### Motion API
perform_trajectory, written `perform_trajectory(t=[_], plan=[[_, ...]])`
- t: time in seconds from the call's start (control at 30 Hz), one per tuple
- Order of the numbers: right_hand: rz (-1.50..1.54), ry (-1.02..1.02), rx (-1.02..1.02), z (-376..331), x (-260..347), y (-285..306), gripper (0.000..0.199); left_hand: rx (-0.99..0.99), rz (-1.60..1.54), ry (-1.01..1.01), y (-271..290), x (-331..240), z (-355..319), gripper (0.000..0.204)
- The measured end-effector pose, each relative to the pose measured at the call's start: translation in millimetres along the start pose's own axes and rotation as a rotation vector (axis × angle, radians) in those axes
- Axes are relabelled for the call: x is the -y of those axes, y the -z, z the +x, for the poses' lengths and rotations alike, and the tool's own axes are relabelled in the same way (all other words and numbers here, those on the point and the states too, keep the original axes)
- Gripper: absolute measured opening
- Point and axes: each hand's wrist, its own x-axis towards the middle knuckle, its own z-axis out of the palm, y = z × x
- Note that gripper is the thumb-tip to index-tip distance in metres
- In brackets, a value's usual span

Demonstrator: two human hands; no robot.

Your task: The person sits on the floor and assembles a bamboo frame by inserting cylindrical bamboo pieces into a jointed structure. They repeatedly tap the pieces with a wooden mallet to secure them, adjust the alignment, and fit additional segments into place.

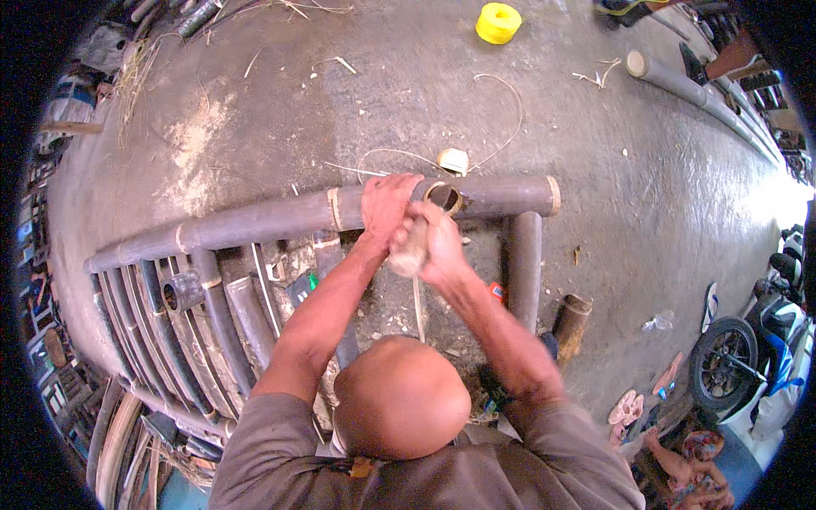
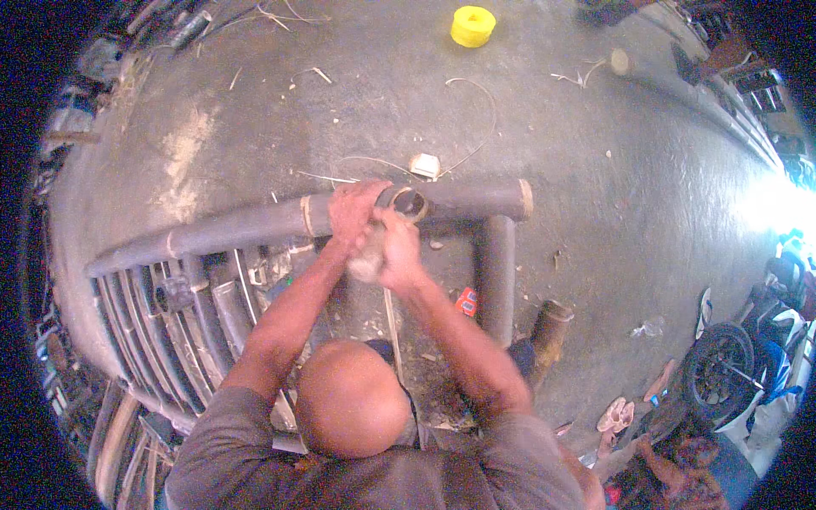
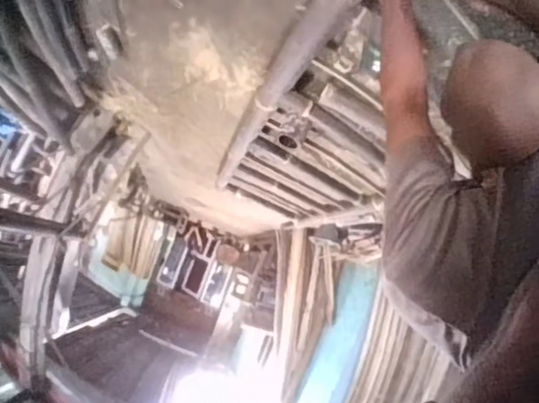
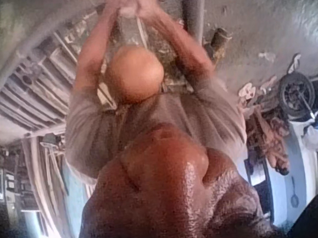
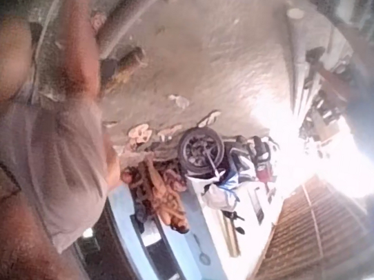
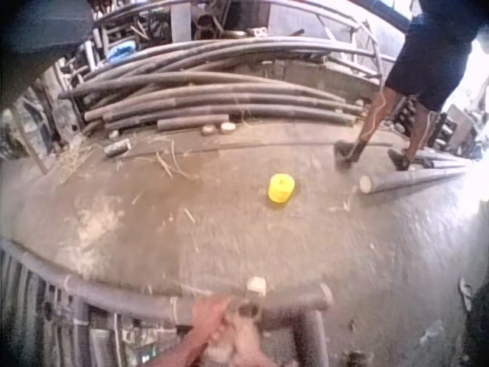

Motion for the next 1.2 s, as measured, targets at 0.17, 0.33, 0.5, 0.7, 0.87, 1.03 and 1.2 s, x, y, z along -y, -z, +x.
perform_trajectory(t=[0.17,0.33,0.5,0.7,0.87,1.03,1.2], plan=[[-1.813,0.316,-0.060,-40,40,49,0.025,0.111,0.035,-0.063,50,-37,0,0.079],[-1.423,0.562,-0.160,-20,-3,40,0.028,0.028,-0.007,-0.125,34,-19,-1,0.073],[0.292,0.084,-0.032,23,-1,-26,0.015,-0.007,-0.111,-0.047,5,-4,-7,0.059],[-1.690,0.368,-0.137,-32,23,38,0.039,0.044,-0.114,-0.125,51,-22,2,0.075],[-1.288,0.485,-0.231,-22,1,15,0.034,-0.035,-0.160,-0.152,25,-7,-4,0.062],[0.360,0.092,-0.018,10,13,-47,0.017,0.010,-0.245,0.032,10,4,5,0.041],[-0.297,0.372,-0.338,-20,-41,8,0.020,0.053,-0.043,-0.070,45,-28,12,0.074]])
